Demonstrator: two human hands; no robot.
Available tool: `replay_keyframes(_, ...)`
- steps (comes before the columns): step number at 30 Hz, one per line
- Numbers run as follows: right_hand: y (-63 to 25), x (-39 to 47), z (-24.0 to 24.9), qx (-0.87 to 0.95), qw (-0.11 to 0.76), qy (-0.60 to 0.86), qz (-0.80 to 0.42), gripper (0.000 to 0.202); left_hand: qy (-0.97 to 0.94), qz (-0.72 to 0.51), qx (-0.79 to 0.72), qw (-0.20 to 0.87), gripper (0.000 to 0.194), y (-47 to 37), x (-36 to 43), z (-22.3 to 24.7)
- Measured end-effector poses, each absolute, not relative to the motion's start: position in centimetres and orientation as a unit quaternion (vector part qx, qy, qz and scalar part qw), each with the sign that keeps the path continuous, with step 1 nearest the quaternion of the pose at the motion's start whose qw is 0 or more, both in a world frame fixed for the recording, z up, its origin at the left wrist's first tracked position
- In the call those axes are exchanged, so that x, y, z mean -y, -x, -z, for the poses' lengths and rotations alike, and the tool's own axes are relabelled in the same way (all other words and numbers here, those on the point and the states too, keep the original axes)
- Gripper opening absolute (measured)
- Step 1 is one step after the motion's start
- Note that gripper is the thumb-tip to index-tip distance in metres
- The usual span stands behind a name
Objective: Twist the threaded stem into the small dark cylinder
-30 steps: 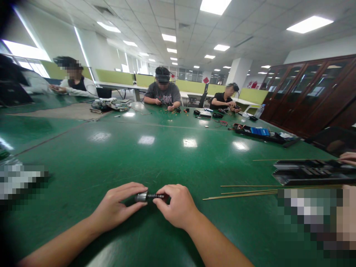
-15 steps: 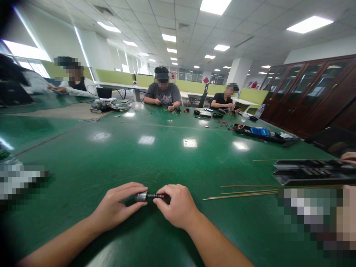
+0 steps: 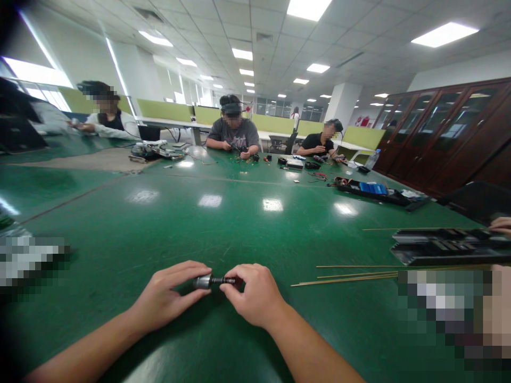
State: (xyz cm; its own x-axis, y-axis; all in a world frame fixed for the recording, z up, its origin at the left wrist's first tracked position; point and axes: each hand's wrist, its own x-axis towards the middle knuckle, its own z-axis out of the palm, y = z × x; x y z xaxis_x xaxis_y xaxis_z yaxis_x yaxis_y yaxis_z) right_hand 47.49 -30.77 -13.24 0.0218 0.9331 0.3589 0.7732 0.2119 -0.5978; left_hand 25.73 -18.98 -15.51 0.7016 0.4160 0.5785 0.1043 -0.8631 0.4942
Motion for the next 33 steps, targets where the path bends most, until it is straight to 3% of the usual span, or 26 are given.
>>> replay_keyframes(33, -47.62, 30.79, 12.97, 0.691, 0.355, 0.621, -0.103, 0.006, -0.897, -0.357, -0.147, 0.214, 0.033, -25.60, 18.76, 15.52)
